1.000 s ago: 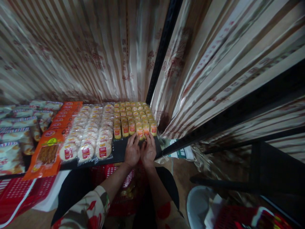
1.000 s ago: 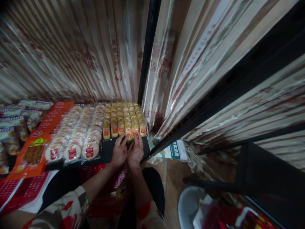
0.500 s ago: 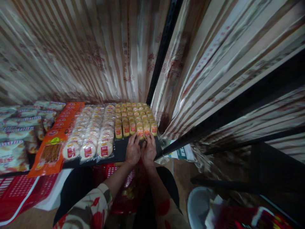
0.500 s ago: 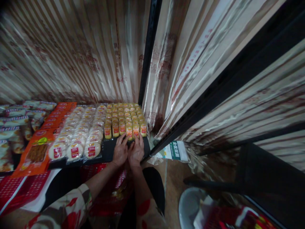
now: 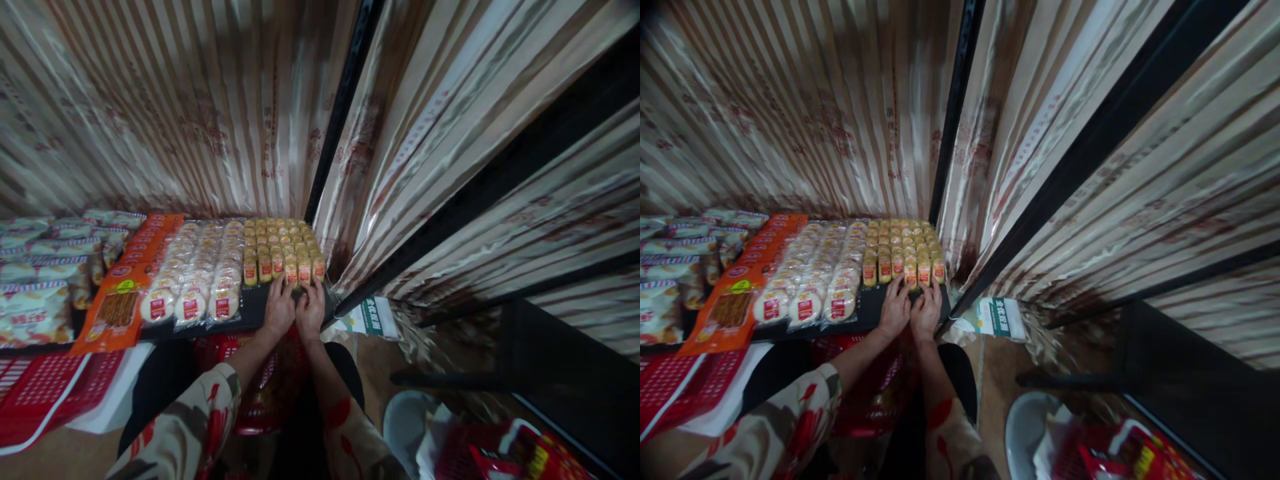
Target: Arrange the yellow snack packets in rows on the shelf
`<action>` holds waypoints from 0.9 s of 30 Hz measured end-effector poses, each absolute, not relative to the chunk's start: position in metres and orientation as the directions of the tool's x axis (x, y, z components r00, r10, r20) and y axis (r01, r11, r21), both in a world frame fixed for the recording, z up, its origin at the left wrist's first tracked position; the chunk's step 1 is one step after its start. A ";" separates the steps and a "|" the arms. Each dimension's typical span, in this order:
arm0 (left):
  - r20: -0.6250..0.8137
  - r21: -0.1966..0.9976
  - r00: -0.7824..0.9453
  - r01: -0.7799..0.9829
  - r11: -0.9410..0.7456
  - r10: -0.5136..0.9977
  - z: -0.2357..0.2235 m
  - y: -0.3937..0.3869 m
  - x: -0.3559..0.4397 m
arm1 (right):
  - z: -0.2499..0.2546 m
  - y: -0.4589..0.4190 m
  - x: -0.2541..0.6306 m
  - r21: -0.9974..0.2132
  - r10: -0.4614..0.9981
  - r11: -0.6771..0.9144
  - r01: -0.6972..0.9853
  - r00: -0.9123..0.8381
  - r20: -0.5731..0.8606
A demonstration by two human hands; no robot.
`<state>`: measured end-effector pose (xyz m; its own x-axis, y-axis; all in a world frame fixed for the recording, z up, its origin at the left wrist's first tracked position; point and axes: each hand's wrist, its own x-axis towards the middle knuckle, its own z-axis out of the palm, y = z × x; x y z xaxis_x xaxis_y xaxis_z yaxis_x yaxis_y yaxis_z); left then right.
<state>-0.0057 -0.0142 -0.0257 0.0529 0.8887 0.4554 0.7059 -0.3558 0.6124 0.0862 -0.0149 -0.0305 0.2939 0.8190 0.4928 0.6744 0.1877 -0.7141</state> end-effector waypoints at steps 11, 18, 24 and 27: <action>0.415 0.596 0.129 0.709 -0.376 0.901 -0.039 -0.075 -0.030 | -0.043 -0.072 0.064 -0.752 0.837 0.254 0.608 0.251 0.486; 0.453 0.519 0.189 0.739 -0.430 0.871 -0.057 -0.110 -0.049 | -0.080 -0.106 0.047 -0.775 0.879 0.242 0.584 0.207 0.430; 0.336 0.489 0.335 0.737 -0.468 0.880 -0.072 -0.125 -0.065 | -0.106 -0.119 0.036 -0.784 0.952 0.103 0.612 0.169 0.257; 0.294 0.527 0.347 0.719 -0.454 0.890 -0.084 -0.130 -0.074 | -0.116 -0.120 0.030 -0.722 0.981 0.032 0.691 0.117 0.156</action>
